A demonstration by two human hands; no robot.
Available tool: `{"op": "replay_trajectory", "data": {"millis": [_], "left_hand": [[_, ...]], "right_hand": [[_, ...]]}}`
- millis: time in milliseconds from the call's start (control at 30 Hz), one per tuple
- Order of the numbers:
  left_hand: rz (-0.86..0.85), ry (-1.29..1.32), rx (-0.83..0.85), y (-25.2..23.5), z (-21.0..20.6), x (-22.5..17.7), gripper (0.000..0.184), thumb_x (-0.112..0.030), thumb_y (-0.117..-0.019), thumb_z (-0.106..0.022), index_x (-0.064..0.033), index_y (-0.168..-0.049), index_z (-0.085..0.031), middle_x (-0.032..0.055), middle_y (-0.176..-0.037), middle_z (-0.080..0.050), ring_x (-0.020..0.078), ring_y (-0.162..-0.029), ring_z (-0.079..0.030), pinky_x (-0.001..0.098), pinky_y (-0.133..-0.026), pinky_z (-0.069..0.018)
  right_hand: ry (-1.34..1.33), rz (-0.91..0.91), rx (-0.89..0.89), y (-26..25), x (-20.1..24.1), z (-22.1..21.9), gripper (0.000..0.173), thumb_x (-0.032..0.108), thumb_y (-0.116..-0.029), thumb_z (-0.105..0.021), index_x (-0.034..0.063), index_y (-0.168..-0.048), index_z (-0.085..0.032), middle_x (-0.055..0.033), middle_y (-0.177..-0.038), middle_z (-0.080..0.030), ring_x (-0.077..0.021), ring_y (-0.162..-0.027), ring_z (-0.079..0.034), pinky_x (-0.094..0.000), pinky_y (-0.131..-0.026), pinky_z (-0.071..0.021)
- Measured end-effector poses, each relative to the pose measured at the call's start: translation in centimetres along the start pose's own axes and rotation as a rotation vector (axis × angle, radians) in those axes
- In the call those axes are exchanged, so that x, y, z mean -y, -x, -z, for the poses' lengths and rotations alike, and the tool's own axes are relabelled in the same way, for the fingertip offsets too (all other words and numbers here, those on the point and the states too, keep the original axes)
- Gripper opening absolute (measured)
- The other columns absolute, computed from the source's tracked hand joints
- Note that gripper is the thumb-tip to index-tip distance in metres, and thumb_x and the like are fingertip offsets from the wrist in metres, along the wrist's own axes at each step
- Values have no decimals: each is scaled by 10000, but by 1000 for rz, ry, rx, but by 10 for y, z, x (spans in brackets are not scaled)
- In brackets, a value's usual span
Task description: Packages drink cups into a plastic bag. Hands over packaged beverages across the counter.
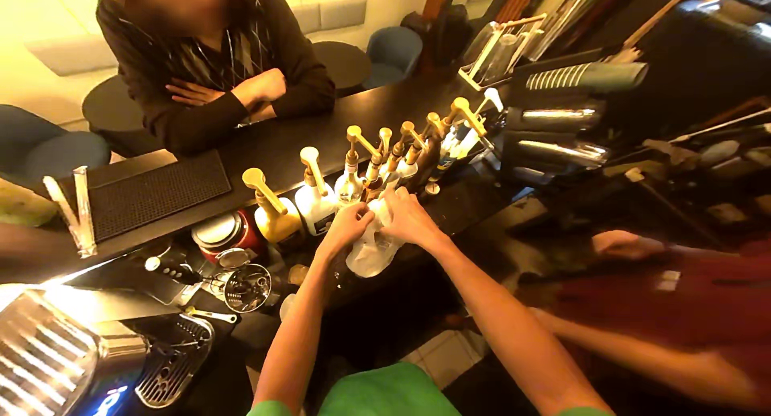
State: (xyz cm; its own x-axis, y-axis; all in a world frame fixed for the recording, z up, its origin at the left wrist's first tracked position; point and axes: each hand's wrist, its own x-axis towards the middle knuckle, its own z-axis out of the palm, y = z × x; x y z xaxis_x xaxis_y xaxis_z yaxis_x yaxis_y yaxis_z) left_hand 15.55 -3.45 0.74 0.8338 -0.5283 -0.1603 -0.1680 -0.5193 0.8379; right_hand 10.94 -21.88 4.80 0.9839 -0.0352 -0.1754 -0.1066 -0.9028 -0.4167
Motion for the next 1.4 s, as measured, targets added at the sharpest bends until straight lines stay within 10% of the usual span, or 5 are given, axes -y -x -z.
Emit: {"op": "replay_trajectory", "data": {"millis": [233,433,567,900,1400], "left_hand": [[-98,394,27,-9,8,22,578,-524,-1103,-237,-170,-1386,-596,57,-1391,-623,215,-1245,-608,476,-1049,-497],[-159,262,282,-84,-3,25,340,-201,-1095,-465,-2,-1328,-611,171,-1284,-648,208,-1184,-616,429,-1057,-476],[-235,233,257,-79,-7,19,177,-83,-1028,-551,36,-1104,-658,158,-1005,-666,196,-907,-631,404,-856,-533],[-145,383,428,-110,-30,57,372,-233,-1022,-555,-95,-1362,-621,124,-1249,-674,189,-1101,-653,440,-966,-534],[54,676,252,-66,-2,-13,137,-145,-1045,-530,-67,-1091,-633,-13,-851,-604,27,-698,-558,229,-658,-510]], "right_hand": [[-23,27,33,-1,-4,0,851,299,-648,-932,214,-1401,-545,-193,-1340,-519,-418,-1157,-566,-598,-859,-546],[-23,77,61,1,-3,7,837,290,-664,-929,188,-1400,-545,-190,-1338,-526,-410,-1176,-560,-593,-898,-533],[-41,91,65,1,-7,6,829,301,-662,-921,199,-1397,-550,-179,-1360,-524,-396,-1180,-565,-582,-911,-535],[83,157,58,-5,-14,-14,794,297,-657,-914,211,-1370,-574,-136,-1382,-521,-374,-1223,-545,-550,-917,-552],[221,234,55,-8,-6,-19,770,256,-675,-907,194,-1367,-577,-196,-1418,-491,-423,-1252,-525,-550,-887,-558]]}}
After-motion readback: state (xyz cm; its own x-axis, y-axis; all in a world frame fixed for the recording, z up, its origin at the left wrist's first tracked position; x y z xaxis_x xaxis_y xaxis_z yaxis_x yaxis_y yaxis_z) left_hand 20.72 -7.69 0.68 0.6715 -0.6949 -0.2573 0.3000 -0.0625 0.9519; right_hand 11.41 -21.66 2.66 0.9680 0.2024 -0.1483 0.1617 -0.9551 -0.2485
